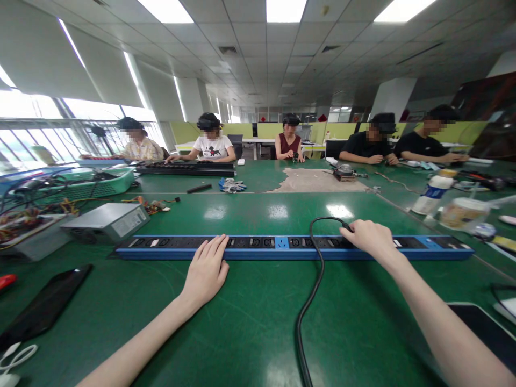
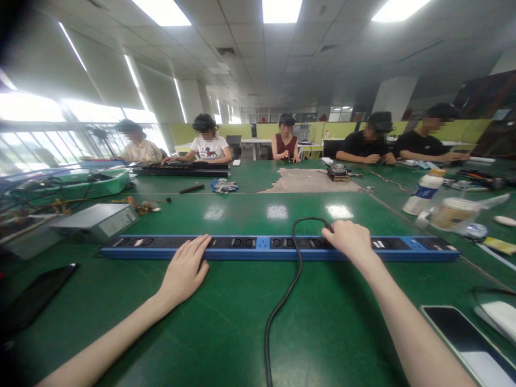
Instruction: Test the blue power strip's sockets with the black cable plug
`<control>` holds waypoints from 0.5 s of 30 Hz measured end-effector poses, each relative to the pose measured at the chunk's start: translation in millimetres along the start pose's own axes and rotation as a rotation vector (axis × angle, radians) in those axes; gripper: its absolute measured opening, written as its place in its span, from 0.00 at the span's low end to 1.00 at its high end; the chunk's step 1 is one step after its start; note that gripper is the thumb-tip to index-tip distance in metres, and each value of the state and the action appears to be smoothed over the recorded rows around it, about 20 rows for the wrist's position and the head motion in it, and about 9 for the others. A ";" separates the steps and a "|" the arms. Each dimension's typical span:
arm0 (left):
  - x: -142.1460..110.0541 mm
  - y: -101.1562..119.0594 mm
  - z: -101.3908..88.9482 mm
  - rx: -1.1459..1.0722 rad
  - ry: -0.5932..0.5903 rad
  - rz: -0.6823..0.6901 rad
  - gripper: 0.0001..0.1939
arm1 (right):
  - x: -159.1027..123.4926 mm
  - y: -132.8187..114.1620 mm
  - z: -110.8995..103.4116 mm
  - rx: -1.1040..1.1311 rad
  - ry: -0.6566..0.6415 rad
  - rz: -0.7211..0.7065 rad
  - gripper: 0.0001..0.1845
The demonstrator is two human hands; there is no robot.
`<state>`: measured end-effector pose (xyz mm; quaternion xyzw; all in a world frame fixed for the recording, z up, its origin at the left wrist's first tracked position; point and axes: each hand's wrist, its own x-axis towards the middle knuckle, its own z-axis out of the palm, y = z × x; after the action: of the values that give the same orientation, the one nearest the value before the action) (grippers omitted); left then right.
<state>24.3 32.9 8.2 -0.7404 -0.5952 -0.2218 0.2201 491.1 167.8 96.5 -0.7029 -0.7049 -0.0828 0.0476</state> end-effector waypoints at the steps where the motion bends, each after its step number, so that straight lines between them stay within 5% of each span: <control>1: 0.1 0.3 0.1 -0.002 0.004 0.001 0.36 | -0.6 -0.3 2.2 -0.021 0.002 -0.019 0.32; 6: 0.7 0.5 1.6 -0.010 0.014 0.000 0.36 | 0.4 -3.0 11.0 -0.136 0.054 -0.122 0.34; 15: -0.1 -1.2 3.0 0.008 -0.010 -0.006 0.35 | 13.1 -2.3 20.6 -0.067 -0.013 -0.021 0.34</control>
<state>23.3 34.8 5.9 -0.7389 -0.5993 -0.2162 0.2192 489.7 184.5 78.6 -0.6973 -0.7092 -0.1025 0.0188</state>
